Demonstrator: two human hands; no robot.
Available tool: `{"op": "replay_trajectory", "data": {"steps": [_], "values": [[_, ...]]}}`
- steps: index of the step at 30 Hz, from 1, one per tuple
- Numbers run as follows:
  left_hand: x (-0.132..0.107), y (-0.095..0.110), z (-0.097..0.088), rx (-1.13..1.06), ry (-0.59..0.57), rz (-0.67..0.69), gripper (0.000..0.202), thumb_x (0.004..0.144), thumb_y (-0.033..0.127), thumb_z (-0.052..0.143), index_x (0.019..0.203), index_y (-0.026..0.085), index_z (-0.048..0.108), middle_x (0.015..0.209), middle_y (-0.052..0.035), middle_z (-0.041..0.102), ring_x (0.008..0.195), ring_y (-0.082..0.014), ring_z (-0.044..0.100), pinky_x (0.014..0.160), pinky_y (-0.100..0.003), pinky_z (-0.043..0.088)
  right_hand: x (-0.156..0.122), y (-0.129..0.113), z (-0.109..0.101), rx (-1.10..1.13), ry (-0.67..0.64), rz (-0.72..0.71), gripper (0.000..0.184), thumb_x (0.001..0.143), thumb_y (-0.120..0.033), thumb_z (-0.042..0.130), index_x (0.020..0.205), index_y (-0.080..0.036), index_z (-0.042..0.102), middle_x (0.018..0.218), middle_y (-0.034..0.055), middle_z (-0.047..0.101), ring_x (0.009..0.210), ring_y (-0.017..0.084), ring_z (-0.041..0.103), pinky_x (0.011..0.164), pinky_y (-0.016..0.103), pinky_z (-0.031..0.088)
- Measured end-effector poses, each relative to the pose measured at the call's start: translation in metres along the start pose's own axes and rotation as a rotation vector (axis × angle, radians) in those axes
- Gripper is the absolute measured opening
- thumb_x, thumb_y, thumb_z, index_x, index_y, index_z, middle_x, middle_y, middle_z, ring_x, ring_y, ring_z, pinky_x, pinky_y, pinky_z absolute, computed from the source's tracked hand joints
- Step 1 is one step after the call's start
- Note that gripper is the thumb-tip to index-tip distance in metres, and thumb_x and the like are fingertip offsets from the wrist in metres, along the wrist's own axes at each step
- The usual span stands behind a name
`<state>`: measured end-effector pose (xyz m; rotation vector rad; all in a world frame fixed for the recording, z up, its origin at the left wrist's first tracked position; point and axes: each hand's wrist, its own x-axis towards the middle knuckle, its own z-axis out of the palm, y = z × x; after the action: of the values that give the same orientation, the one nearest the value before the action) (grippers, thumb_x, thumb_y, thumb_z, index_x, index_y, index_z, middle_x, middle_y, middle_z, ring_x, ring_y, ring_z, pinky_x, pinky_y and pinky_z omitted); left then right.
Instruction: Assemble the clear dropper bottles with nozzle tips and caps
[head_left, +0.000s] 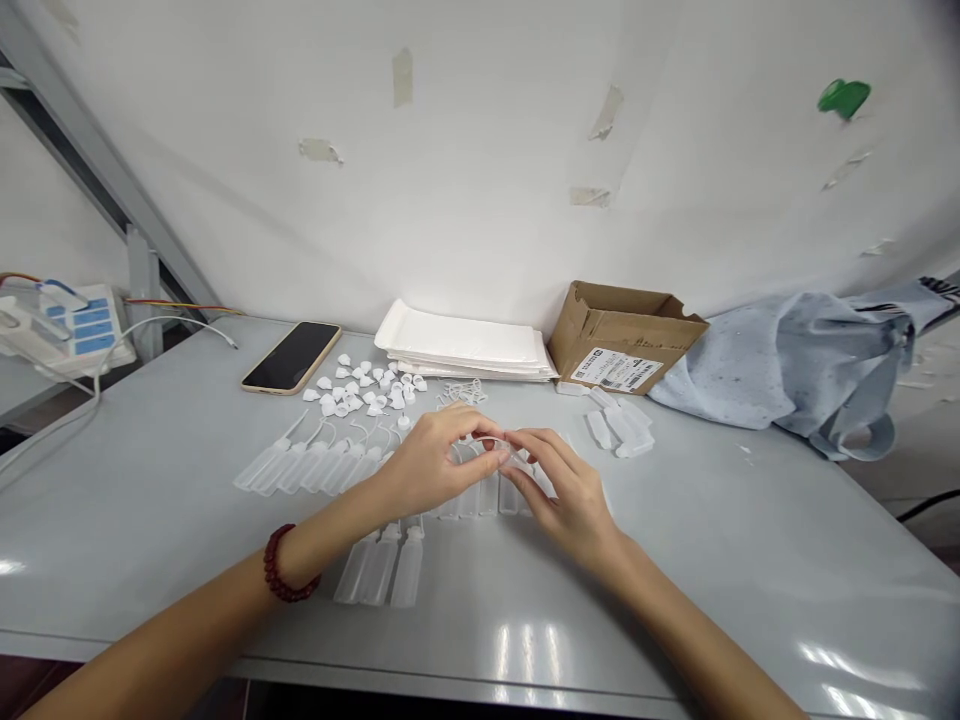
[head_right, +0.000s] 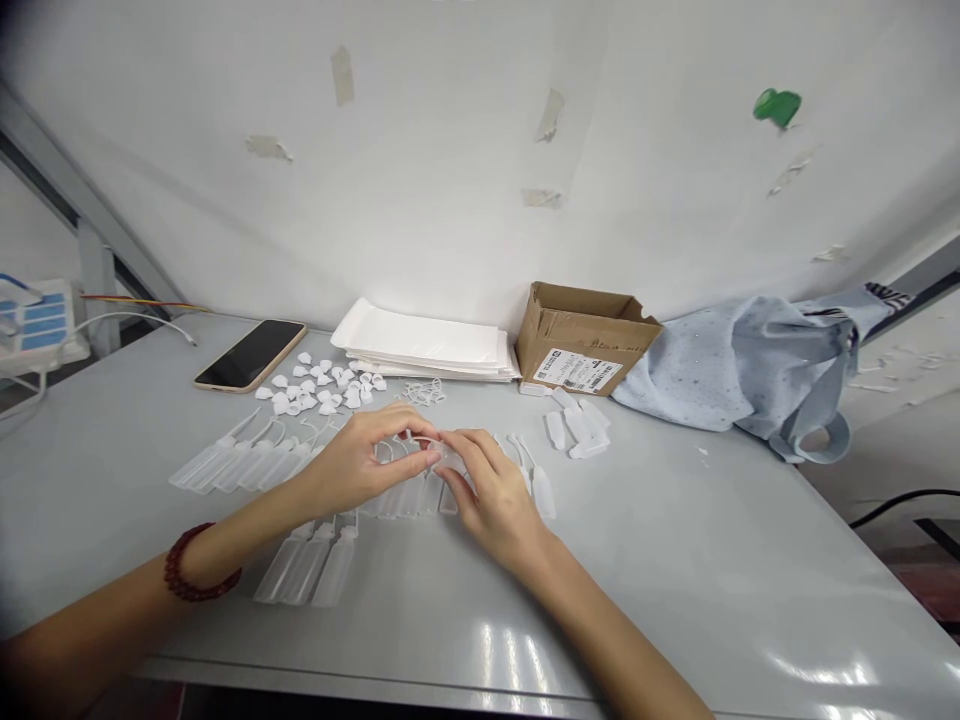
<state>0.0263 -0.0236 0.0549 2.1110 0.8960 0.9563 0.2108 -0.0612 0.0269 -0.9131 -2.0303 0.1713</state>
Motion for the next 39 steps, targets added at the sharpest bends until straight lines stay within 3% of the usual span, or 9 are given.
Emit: {"op": "replay_trajectory", "data": {"steps": [6,12,17,19,22,27,35,39], "values": [[0.000,0.002,0.000,-0.165,-0.078,-0.159,0.010,0.081,0.028,0.063,0.087,0.022,0.068,0.085,0.0006,0.067,0.083,-0.0156,0.061,0.077,-0.029,0.049,0.001,-0.011,0.000,0.087,0.078,0.123,0.034,0.086,-0.012,0.059,0.117,-0.025,0.055,0.090,0.0051,0.064,0.076,0.018,0.060,0.064,0.032,0.052],[0.001,0.004,0.001,-0.208,-0.087,-0.220,0.015,0.078,0.034,0.065,0.080,0.019,0.066,0.076,0.0009,0.063,0.078,-0.0159,0.059,0.073,-0.029,0.046,0.002,-0.016,0.001,0.321,0.094,0.317,0.026,0.083,-0.017,0.063,0.108,-0.025,0.064,0.091,0.0040,0.066,0.078,0.017,0.059,0.066,0.032,0.050],[0.002,0.006,-0.003,-0.163,-0.075,-0.281,0.034,0.077,0.042,0.066,0.103,0.021,0.061,0.085,0.0000,0.063,0.083,-0.0172,0.059,0.077,-0.033,0.046,0.004,-0.018,0.000,0.544,0.105,0.550,0.021,0.079,-0.024,0.068,0.100,-0.023,0.068,0.090,0.0038,0.067,0.081,0.017,0.060,0.072,0.032,0.049],[0.000,0.005,-0.004,-0.089,-0.051,-0.236,0.038,0.078,0.043,0.065,0.108,0.021,0.059,0.087,-0.0009,0.062,0.085,-0.0178,0.058,0.079,-0.034,0.047,0.005,-0.019,-0.002,0.641,0.128,0.673,0.021,0.075,-0.026,0.071,0.096,-0.022,0.067,0.089,0.0031,0.067,0.083,0.018,0.060,0.074,0.032,0.049],[-0.003,0.002,-0.001,0.056,-0.013,-0.058,0.035,0.080,0.038,0.065,0.109,0.019,0.056,0.093,-0.0034,0.062,0.090,-0.0189,0.057,0.083,-0.036,0.047,0.008,-0.019,-0.004,0.728,0.180,0.813,0.025,0.069,-0.028,0.076,0.091,-0.021,0.067,0.082,0.0010,0.066,0.081,0.016,0.061,0.075,0.030,0.050],[-0.008,0.000,0.008,0.251,-0.022,0.229,0.050,0.078,0.028,0.069,0.121,0.018,0.044,0.119,-0.0106,0.052,0.112,-0.0235,0.048,0.094,-0.039,0.044,0.010,-0.019,-0.005,0.742,0.202,0.879,0.026,0.066,-0.029,0.078,0.086,-0.019,0.066,0.076,-0.0007,0.065,0.074,0.014,0.060,0.070,0.026,0.049],[-0.010,0.004,0.011,0.438,-0.046,0.332,0.047,0.080,0.029,0.068,0.117,0.015,0.043,0.114,-0.0117,0.055,0.103,-0.0257,0.050,0.087,-0.041,0.045,0.009,-0.025,-0.004,0.756,0.185,0.918,0.027,0.065,-0.031,0.078,0.082,-0.017,0.062,0.069,-0.0029,0.061,0.063,0.010,0.055,0.060,0.023,0.046],[-0.012,0.008,0.008,0.490,-0.047,0.363,0.036,0.082,0.025,0.063,0.111,0.014,0.046,0.109,-0.0110,0.057,0.099,-0.0254,0.050,0.082,-0.040,0.045,0.009,-0.027,-0.003,0.753,0.157,0.937,0.027,0.066,-0.031,0.078,0.080,-0.017,0.059,0.062,-0.0051,0.059,0.055,0.009,0.054,0.055,0.022,0.044]]}}
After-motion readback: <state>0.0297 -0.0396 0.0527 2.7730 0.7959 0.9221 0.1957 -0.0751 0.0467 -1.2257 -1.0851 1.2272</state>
